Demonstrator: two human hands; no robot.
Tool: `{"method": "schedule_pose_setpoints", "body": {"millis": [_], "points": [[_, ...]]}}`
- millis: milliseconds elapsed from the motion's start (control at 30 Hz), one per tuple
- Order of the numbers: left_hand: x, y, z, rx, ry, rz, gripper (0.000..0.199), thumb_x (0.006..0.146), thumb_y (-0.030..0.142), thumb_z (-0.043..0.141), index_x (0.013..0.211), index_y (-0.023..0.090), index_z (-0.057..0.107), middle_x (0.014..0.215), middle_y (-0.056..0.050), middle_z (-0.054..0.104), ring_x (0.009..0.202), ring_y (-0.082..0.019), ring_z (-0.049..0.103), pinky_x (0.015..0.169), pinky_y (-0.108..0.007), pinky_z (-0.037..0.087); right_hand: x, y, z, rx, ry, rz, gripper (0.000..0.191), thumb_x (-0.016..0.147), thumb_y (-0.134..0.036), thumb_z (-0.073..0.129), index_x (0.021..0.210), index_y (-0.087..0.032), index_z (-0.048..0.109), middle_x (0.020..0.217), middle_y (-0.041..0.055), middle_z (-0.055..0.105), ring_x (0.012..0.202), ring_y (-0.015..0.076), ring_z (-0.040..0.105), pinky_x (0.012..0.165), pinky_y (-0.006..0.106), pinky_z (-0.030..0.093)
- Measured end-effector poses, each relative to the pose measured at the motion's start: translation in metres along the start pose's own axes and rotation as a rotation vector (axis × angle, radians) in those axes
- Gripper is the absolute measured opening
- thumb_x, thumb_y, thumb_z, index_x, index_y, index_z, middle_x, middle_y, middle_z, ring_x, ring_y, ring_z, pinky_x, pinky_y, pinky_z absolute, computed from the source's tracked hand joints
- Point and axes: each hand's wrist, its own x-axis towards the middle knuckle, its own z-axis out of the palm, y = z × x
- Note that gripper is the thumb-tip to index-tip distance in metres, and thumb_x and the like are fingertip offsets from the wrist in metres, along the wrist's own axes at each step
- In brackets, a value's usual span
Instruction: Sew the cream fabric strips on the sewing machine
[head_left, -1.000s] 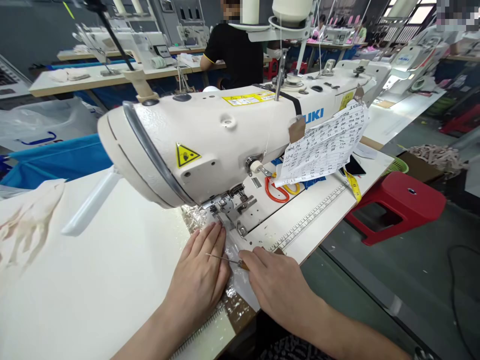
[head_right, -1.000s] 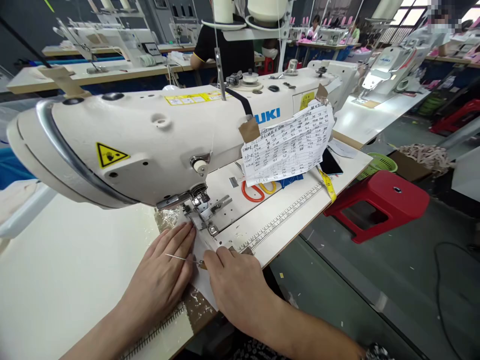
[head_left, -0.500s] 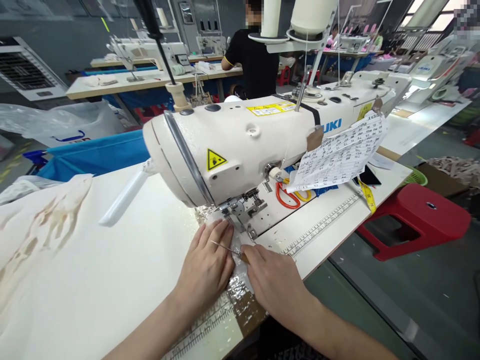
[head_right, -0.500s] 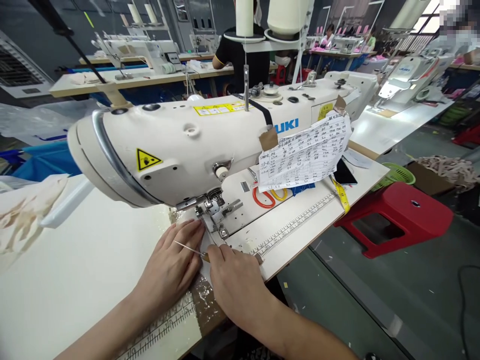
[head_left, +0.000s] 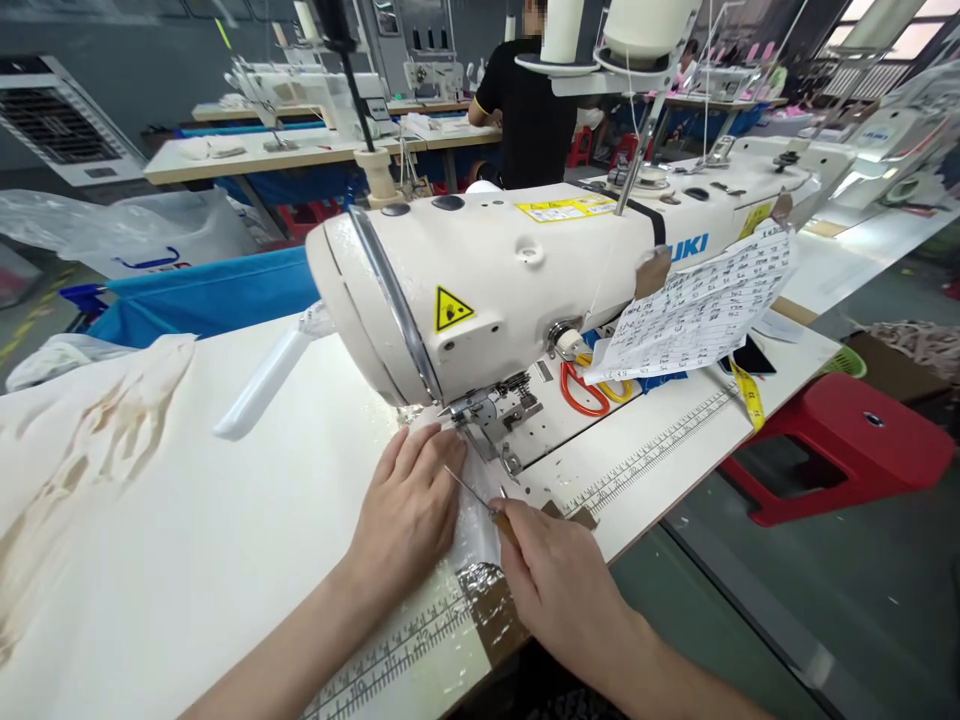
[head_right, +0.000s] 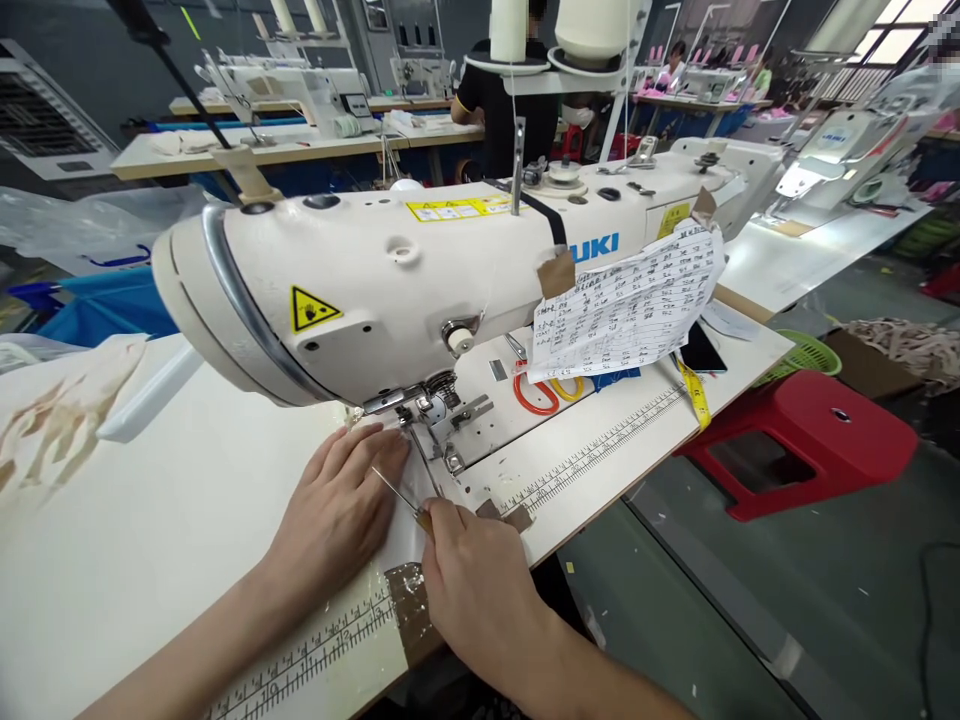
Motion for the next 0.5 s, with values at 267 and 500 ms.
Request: {"method": "schedule_pose_setpoints", "body": {"millis": [267, 500], "points": [[-0.001, 0.015, 0.000, -0.020, -0.008, 0.034, 0.039, 0.098, 0.022, 0.038, 0.124, 0.006, 0.063, 0.131, -0.017, 0.062, 0.127, -0.033, 0.052, 0.109, -0.052, 0.041, -0.009, 0.006, -0.005, 0.016, 0.040, -0.062, 0.030, 0.094, -0.008, 0.041, 0.117, -0.011, 0.061, 0.091, 0.0103, 0.074, 0.074, 0.0257, 0.072, 0.059, 0.033, 0.051], [-0.002, 0.016, -0.001, -0.034, -0.047, 0.008, 0.040, 0.100, 0.025, 0.037, 0.127, 0.007, 0.061, 0.131, -0.016, 0.062, 0.130, -0.031, 0.051, 0.113, -0.054, 0.036, -0.030, 0.032, -0.013, 0.141, 0.181, -0.033, 0.030, 0.099, -0.015, 0.036, 0.120, -0.015, 0.058, 0.099, 0.0082, 0.074, 0.078, 0.0243, 0.071, 0.065, 0.034, 0.051]]}}
